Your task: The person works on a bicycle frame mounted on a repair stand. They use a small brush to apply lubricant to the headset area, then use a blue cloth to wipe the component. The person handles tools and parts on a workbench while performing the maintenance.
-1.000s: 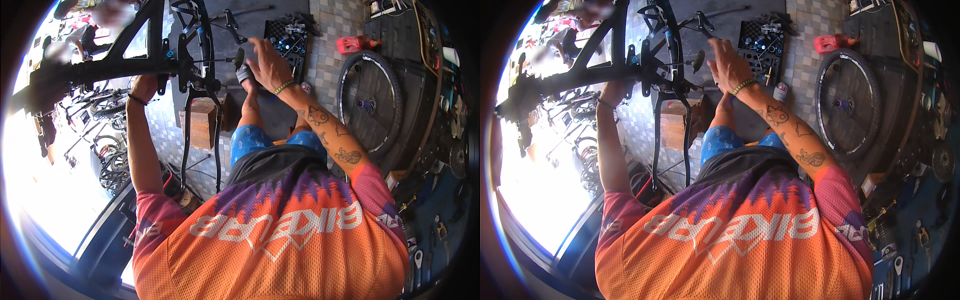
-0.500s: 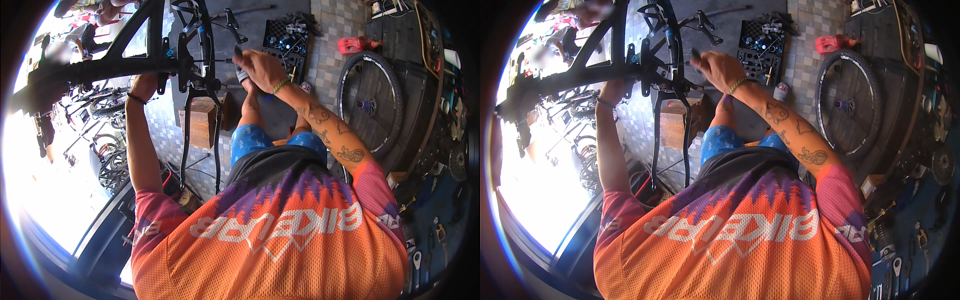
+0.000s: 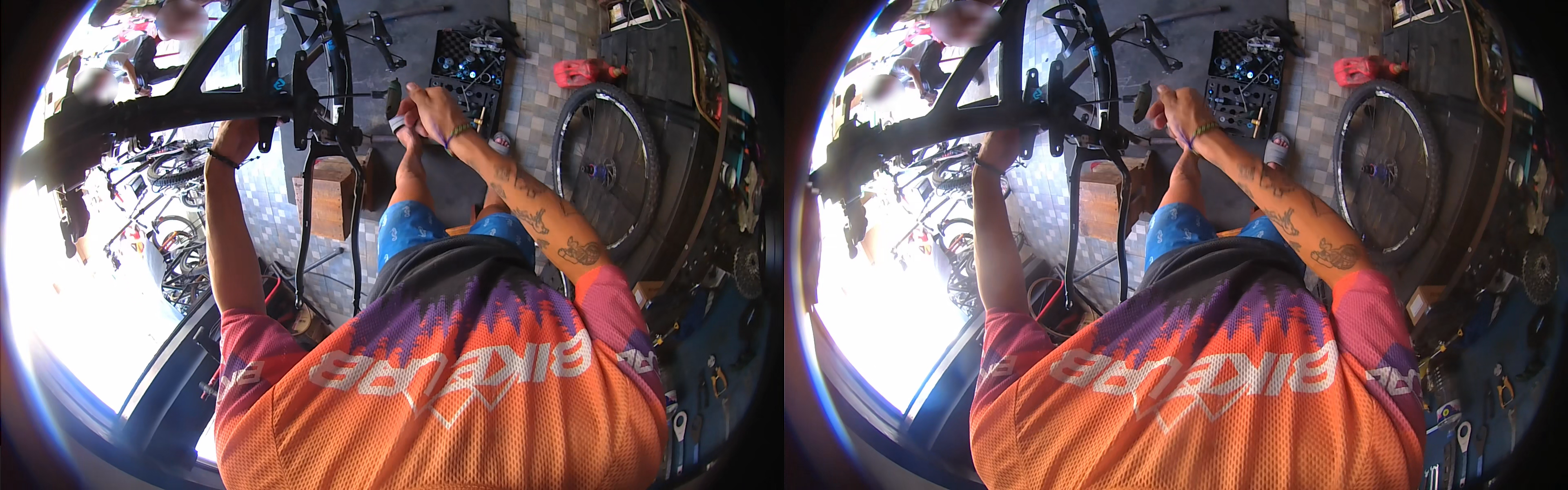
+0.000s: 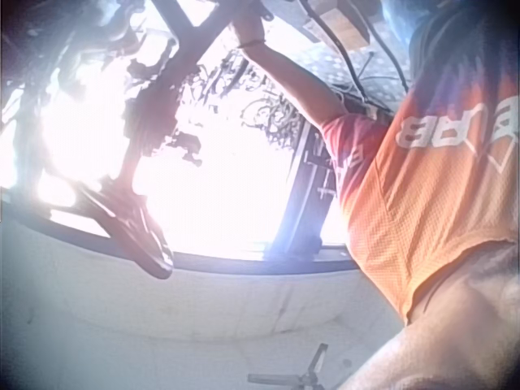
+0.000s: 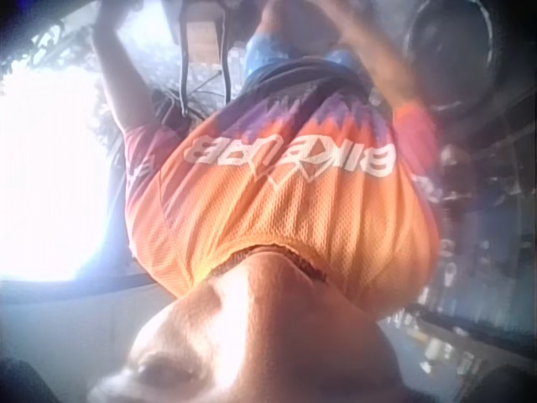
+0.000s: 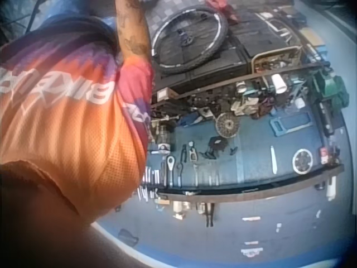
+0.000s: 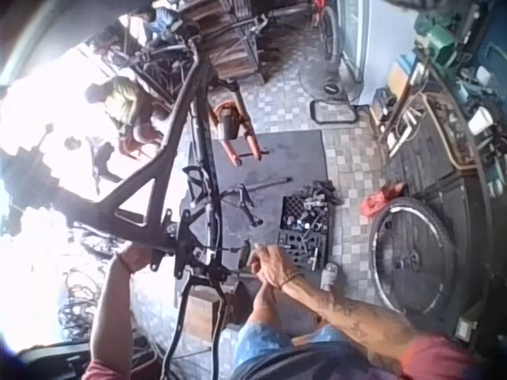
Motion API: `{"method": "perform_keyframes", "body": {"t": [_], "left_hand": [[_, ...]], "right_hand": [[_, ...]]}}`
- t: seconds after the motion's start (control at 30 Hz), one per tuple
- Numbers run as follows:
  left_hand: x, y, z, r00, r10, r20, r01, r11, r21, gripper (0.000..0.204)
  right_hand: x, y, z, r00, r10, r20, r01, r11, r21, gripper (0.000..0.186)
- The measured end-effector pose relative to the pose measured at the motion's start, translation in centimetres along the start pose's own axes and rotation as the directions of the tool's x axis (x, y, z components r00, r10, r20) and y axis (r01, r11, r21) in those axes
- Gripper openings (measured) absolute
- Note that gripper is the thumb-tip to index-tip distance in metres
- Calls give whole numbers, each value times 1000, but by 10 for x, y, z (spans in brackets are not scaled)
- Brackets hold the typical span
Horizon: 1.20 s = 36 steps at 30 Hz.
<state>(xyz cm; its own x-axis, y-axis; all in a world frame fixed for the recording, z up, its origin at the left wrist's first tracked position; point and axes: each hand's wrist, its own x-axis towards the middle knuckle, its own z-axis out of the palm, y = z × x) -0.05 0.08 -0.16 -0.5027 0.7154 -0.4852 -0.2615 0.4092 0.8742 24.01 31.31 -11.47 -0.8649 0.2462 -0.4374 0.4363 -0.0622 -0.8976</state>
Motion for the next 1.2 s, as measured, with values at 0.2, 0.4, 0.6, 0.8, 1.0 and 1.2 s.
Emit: {"method": "perform_keyframes", "body": {"t": [0.2, 0.4, 0.6, 0.8, 1.0, 1.2], "left_hand": [[-5, -8, -4, 1000, 10, -20, -10, 1000, 28, 50], [-2, -6, -1, 998, 29, -51, -26, 998, 51, 39], [-1, -5, 1, 998, 27, -60, -25, 999, 45, 31], [0, -7, -6, 1000, 8, 0, -8, 1000, 4, 54], [-5, -5, 0, 999, 4, -32, -4, 1000, -20, 44], [6, 8, 9, 997, 77, 12, -57, 622, 781, 23]], "right_hand": [[-10, -15, -19, 769, -635, 67, 583, 656, -479, 41], [-1, -13, -18, 834, -544, 93, 541, 772, -333, 39], [0, -23, -14, 785, 333, 523, -612, 545, 573, 44], [-5, -30, 4, 965, -10, 263, -66, 958, 279, 38], [-1, 1, 5, 964, -265, -16, 251, 890, 381, 21], [-48, 31, -61, 983, -38, -178, 94, 944, 317, 33]]}}
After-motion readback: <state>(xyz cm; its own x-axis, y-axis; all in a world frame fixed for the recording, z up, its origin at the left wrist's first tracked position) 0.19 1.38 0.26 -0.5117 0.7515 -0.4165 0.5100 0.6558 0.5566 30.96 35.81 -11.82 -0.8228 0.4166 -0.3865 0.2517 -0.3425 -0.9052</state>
